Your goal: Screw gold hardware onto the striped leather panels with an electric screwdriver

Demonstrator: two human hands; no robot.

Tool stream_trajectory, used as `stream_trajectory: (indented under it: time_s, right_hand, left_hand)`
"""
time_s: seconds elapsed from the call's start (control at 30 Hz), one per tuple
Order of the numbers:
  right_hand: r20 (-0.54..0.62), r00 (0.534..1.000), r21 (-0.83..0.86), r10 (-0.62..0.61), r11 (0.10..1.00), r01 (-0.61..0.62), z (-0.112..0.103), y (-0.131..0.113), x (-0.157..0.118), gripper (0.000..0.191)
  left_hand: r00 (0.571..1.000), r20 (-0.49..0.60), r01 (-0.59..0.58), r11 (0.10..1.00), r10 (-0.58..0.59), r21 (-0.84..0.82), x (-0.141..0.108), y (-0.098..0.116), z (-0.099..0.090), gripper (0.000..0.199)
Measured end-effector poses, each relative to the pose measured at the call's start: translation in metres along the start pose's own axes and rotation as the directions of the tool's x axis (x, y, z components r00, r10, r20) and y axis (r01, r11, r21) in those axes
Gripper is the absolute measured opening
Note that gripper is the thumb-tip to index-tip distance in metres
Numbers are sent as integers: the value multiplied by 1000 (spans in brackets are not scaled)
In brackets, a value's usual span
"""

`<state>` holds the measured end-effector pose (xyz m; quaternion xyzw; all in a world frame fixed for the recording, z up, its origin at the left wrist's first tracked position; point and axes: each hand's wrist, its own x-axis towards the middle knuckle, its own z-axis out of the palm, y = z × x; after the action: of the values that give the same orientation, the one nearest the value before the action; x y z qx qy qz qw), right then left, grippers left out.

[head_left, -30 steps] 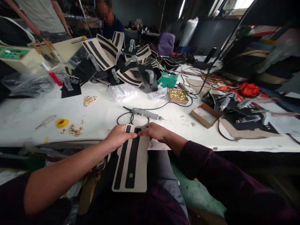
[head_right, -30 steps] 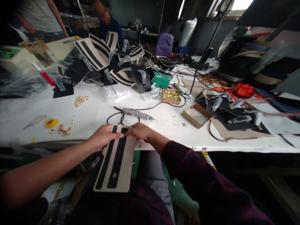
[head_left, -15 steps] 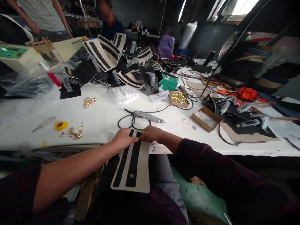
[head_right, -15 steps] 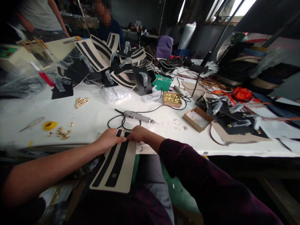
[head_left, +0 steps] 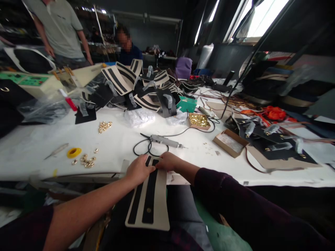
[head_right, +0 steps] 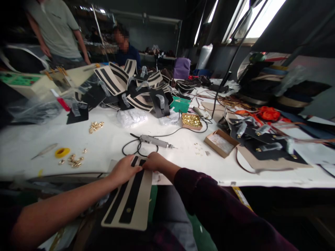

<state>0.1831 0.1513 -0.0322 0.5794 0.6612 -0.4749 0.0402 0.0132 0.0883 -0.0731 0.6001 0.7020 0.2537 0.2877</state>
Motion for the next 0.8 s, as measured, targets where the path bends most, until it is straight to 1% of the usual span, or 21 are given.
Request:
stream_trajectory:
  time_s: [0.1, 0.13, 0.2, 0.27, 0.3, 0.37, 0.47, 0.53, 0.6, 0.7, 0.8]
  right_hand:
    - [-27, 999, -25, -17, 1000, 16, 2, 2, 2, 9]
    - [-35, 999, -27, -22, 999, 21, 3, 3, 4, 8]
    - [-45, 999, -24, -27, 999, 26, 4, 4, 6, 7]
    - [-54, 998, -14, -24, 1000, 23, 6, 6, 8, 7]
    - [-62, 998, -6, -22, 1000, 21, 7, 7, 8, 8]
    - [-83, 996, 12, -17, 1000, 18, 10, 9, 9, 16]
    - [-122, 993, 37, -12, 999, 16, 15, 13, 10, 31]
    - [-150, 989, 70, -8, 997, 19, 16, 16, 10, 34]
    - [-176, 984, 92, -16, 995, 33, 16, 18, 11, 32]
    - [-190, 981, 63, -37, 997, 50, 12, 21, 12, 34]
    - [-242, 967, -35, -75, 997, 68, 11, 23, 8, 40]
  left_hand:
    - [990, -97, -100, 995, 102, 23, -2, -4, -2, 56]
    - [981, -118, -155, 988, 157, 26, -3, -5, -2, 58]
    - [954, -121, -273, 962, 274, 22, -4, -6, 0, 54]
    - [931, -84, -356, 935, 355, 8, -5, -7, 3, 35]
    - [923, -77, -377, 926, 376, 2, -5, -8, 5, 26]
    - [915, -77, -397, 918, 395, -5, -3, -9, 9, 19]
    - [914, -98, -396, 918, 394, 0, -1, -10, 13, 19]
    - [913, -114, -393, 920, 391, 9, 0, -11, 15, 20]
    - [910, -134, -393, 919, 393, 21, 1, -11, 17, 22]
    - [898, -165, -407, 913, 408, 43, 3, -13, 19, 23]
    - [880, -169, -442, 896, 443, 51, 3, -17, 21, 21]
